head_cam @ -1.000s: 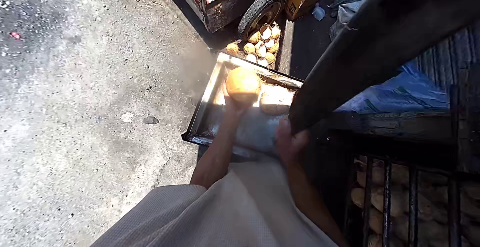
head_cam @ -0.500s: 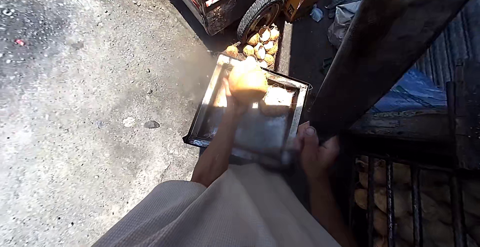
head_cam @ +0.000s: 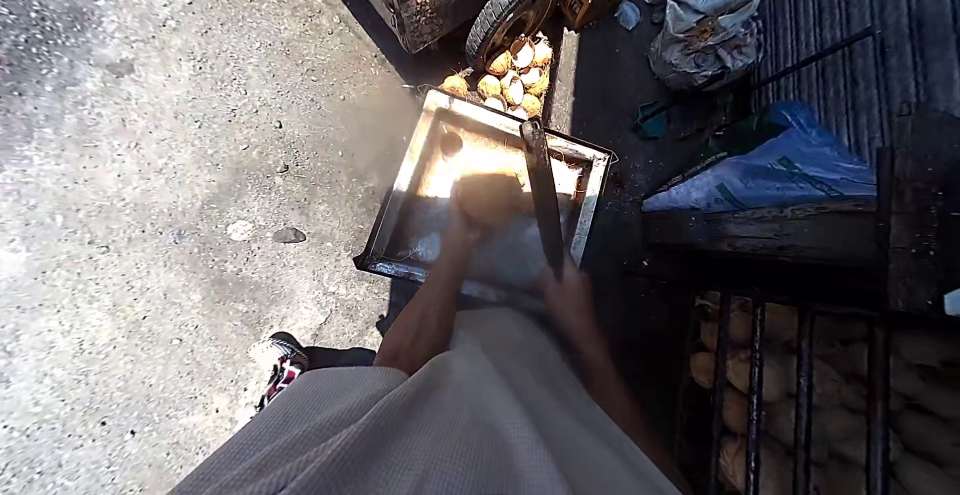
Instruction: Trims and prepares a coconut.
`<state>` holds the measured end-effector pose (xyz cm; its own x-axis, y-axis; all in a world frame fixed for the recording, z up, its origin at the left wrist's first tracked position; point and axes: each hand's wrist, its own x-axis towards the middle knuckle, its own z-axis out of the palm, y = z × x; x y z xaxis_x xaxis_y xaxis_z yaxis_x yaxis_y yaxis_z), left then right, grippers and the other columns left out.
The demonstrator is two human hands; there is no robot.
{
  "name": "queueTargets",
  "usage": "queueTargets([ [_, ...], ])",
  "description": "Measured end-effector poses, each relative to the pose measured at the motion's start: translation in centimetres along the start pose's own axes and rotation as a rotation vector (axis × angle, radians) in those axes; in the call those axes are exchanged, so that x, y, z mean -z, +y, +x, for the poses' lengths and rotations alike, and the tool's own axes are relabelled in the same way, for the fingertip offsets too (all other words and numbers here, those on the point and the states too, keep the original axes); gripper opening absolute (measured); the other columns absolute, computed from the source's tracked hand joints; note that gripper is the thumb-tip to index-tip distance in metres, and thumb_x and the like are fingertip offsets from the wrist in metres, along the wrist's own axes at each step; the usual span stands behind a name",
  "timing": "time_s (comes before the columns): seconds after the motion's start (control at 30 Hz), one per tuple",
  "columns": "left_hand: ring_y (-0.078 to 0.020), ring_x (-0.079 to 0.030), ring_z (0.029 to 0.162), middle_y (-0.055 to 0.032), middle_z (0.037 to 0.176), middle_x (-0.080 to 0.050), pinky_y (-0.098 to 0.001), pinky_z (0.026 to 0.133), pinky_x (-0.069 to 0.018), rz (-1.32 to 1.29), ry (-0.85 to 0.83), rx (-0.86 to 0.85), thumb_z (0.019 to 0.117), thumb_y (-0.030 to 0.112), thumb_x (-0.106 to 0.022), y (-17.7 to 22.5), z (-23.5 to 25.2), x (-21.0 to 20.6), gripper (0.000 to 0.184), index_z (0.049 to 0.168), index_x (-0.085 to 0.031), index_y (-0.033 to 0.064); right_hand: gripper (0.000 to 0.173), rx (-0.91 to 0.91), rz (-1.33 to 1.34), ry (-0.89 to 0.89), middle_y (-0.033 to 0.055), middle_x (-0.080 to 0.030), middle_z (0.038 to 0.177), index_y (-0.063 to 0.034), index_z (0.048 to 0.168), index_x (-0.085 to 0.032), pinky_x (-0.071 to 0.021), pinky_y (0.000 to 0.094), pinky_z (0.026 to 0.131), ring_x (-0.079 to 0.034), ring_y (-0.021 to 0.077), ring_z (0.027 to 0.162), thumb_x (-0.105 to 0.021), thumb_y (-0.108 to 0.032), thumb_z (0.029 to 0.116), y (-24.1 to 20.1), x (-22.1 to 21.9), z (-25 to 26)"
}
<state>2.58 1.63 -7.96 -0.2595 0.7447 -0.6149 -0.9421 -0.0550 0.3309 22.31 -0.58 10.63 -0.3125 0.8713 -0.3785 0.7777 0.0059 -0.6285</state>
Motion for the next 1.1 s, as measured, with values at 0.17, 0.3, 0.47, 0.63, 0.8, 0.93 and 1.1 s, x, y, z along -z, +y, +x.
queueTargets([
  [0.17, -0.0216, -0.068, 0.106, -0.0041, 0.115, -0.07, -0.0488, 0.085, -0.0588, 0.027, -0.115, -0.013, 0.0919, 0.084, -0.023, 1.6, -1.9, -3.1, 0.078, 0.128, -0.06, 0.0258, 0.031, 0.257, 0.391, 0.246, -0.0027, -0.056, 0.065, 0.0038, 0.118, -0.055, -0.0532, 0.0298, 0.046, -0.054, 0.0086, 0.048, -0.056, -0.023, 0.1015, -2.5, 5.0, -1.7],
  [0.3, -0.0144, -0.067, 0.1, -0.0027, 0.111, -0.07, -0.0415, 0.084, -0.0589, 0.161, -0.062, -0.106, 0.0975, 0.078, -0.02, 4.8, -0.8, -6.0, 0.076, 0.133, -0.058, 0.0221, 0.021, 0.576, 0.543, 0.332, -0.0073, -0.056, 0.069, -0.0129, 0.102, -0.058, -0.051, 0.0251, 0.044, -0.053, 0.0053, 0.05, -0.056, -0.033, 0.1056, -5.5, 8.0, -3.0],
  [0.47, -0.0288, -0.067, 0.103, -0.0108, 0.113, -0.069, -0.0557, 0.08, -0.0571, -0.004, -0.049, 0.075, 0.0905, 0.086, -0.017, 2.0, -0.3, -1.5, 0.084, 0.128, -0.057, 0.0214, 0.026, 0.802, 0.641, 0.377, -0.008, -0.057, 0.069, -0.0189, 0.098, -0.061, -0.0507, 0.0239, 0.044, -0.054, 0.0043, 0.05, -0.054, -0.042, 0.1054, -8.3, 8.5, -3.7],
  [0.63, -0.0271, -0.068, 0.099, -0.0095, 0.109, -0.07, -0.0538, 0.077, -0.0582, 0.074, 0.003, 0.052, 0.0913, 0.085, -0.019, 1.1, -0.8, -0.5, 0.081, 0.125, -0.059, 0.0229, 0.038, 0.446, 0.127, 0.213, 0.0089, -0.065, 0.073, 0.0063, 0.12, -0.063, -0.0579, 0.0343, 0.058, -0.063, 0.0141, 0.059, -0.056, -0.026, 0.1032, -1.6, 1.5, -1.2],
  [0.8, -0.0255, -0.066, 0.108, -0.0071, 0.12, -0.068, -0.0529, 0.086, -0.0568, 0.065, -0.055, 0.04, 0.0945, 0.079, -0.031, 0.1, -0.5, 0.8, 0.071, 0.132, -0.059, 0.0249, 0.044, 0.275, -0.034, 0.118, 0.0124, -0.07, 0.08, 0.0061, 0.135, -0.059, -0.0585, 0.0394, 0.064, -0.067, 0.0197, 0.065, -0.056, -0.023, 0.102, 0.5, 0.5, -2.2],
  [0.93, -0.028, -0.066, 0.108, -0.0098, 0.117, -0.069, -0.0557, 0.087, -0.0559, 0.027, -0.035, 0.044, 0.0978, 0.075, -0.026, -0.7, -0.5, 1.4, 0.07, 0.129, -0.06, 0.0214, 0.042, 0.288, 0.257, 0.346, 0.002, -0.061, 0.069, 0.0112, 0.115, -0.057, -0.0568, 0.0295, 0.054, -0.06, 0.0066, 0.056, -0.055, -0.028, 0.1025, 2.6, 1.6, -2.9],
  [1.1, -0.0266, -0.065, 0.11, -0.0088, 0.12, -0.068, -0.0545, 0.088, -0.0551, 0.074, -0.038, 0.06, 0.0975, 0.075, -0.026, -0.3, -1.8, 1.1, 0.07, 0.132, -0.058, 0.0228, 0.048, 0.028, -0.23, 0.0, 0.0233, -0.073, 0.101, 0.0011, 0.145, -0.053, -0.0571, 0.0549, 0.083, -0.072, 0.0359, 0.085, -0.054, -0.023, 0.1038, 13.3, 1.4, -2.2],
])
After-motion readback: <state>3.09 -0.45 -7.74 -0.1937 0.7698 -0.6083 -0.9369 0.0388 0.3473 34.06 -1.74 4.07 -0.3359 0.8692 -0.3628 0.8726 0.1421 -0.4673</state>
